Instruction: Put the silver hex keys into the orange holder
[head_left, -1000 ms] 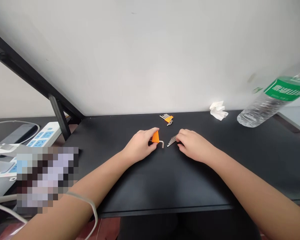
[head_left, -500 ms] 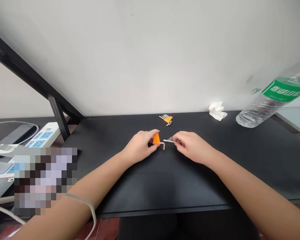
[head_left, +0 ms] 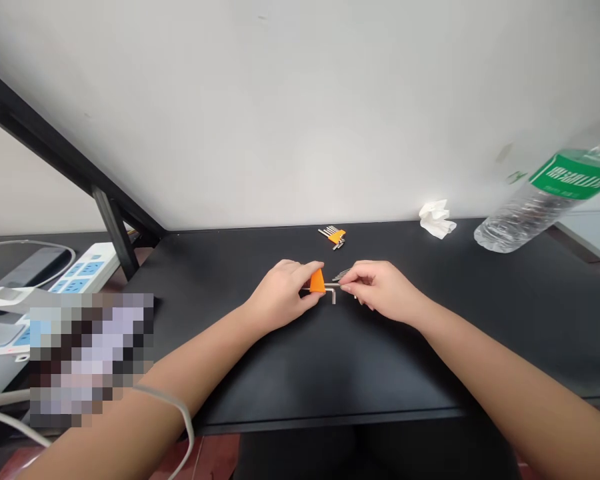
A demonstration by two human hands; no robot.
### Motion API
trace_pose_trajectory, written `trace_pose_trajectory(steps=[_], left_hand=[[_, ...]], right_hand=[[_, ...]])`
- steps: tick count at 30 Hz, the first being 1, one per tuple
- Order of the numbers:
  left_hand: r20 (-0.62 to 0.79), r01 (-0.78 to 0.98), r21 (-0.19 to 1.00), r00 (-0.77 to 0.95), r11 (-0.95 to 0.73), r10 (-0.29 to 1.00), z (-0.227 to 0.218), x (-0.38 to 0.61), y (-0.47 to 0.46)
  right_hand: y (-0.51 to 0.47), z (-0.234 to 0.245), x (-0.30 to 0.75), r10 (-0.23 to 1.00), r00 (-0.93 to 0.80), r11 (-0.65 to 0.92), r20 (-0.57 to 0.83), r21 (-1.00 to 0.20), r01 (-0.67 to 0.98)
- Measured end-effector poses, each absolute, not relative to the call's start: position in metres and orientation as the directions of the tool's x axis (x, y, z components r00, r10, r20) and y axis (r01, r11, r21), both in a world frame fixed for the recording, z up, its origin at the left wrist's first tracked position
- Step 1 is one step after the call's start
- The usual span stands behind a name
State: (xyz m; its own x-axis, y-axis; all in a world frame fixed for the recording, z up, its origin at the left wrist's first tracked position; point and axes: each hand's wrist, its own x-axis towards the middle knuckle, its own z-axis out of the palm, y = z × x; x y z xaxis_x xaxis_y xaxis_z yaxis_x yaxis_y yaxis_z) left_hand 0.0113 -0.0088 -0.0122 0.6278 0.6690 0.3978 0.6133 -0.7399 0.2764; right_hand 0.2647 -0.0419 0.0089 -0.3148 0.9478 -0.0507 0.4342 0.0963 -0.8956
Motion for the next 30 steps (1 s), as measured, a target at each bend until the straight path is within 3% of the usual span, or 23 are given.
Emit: trace_pose_trajectory(steps=[3, 9, 15, 20, 23, 25, 28, 30], left_hand=[[0.427, 0.582, 0.239, 0.656, -0.777, 0.622, -0.012, 0.016, -0.012], [0.454, 0.580, 0.231, 0.645, -0.781, 0.614, -0.010, 0.024, -0.015], [0.490, 0.627, 0.262, 0.569, -0.734, 0.661, -0.011, 0.016, -0.009], [0.533, 0.564, 0.225, 0.612, -0.795, 0.585, -0.011, 0.016, -0.013], [0.525, 0.548, 0.207, 0.636, -0.810, 0.565, -0.011, 0.019, -0.017], [0.490, 0.563, 0.213, 0.646, -0.798, 0.586, -0.010, 0.020, -0.016], [0.432, 0.598, 0.223, 0.648, -0.770, 0.628, -0.010, 0.016, -0.011], [0.398, 0.617, 0.228, 0.646, -0.753, 0.651, -0.010, 0.011, -0.007]], right_hand=[[-0.041, 0.007, 0.259, 0.924, -0.319, -0.107, -0.212, -0.943, 0.316], [-0.037, -0.001, 0.244, 0.913, -0.360, -0.195, -0.191, -0.980, 0.025], [-0.035, -0.003, 0.246, 0.879, -0.410, -0.267, -0.245, -0.964, 0.003], [-0.038, -0.002, 0.242, 0.819, -0.517, -0.269, -0.249, -0.962, 0.039], [-0.040, -0.001, 0.244, 0.807, -0.540, -0.176, -0.240, -0.970, 0.168], [-0.039, 0.001, 0.250, 0.840, -0.515, 0.012, -0.172, -0.942, 0.334], [-0.035, 0.003, 0.267, 0.886, -0.460, 0.377, 0.061, -0.675, 0.635], [-0.031, 0.002, 0.280, 0.885, -0.450, 0.449, 0.123, -0.487, 0.749]])
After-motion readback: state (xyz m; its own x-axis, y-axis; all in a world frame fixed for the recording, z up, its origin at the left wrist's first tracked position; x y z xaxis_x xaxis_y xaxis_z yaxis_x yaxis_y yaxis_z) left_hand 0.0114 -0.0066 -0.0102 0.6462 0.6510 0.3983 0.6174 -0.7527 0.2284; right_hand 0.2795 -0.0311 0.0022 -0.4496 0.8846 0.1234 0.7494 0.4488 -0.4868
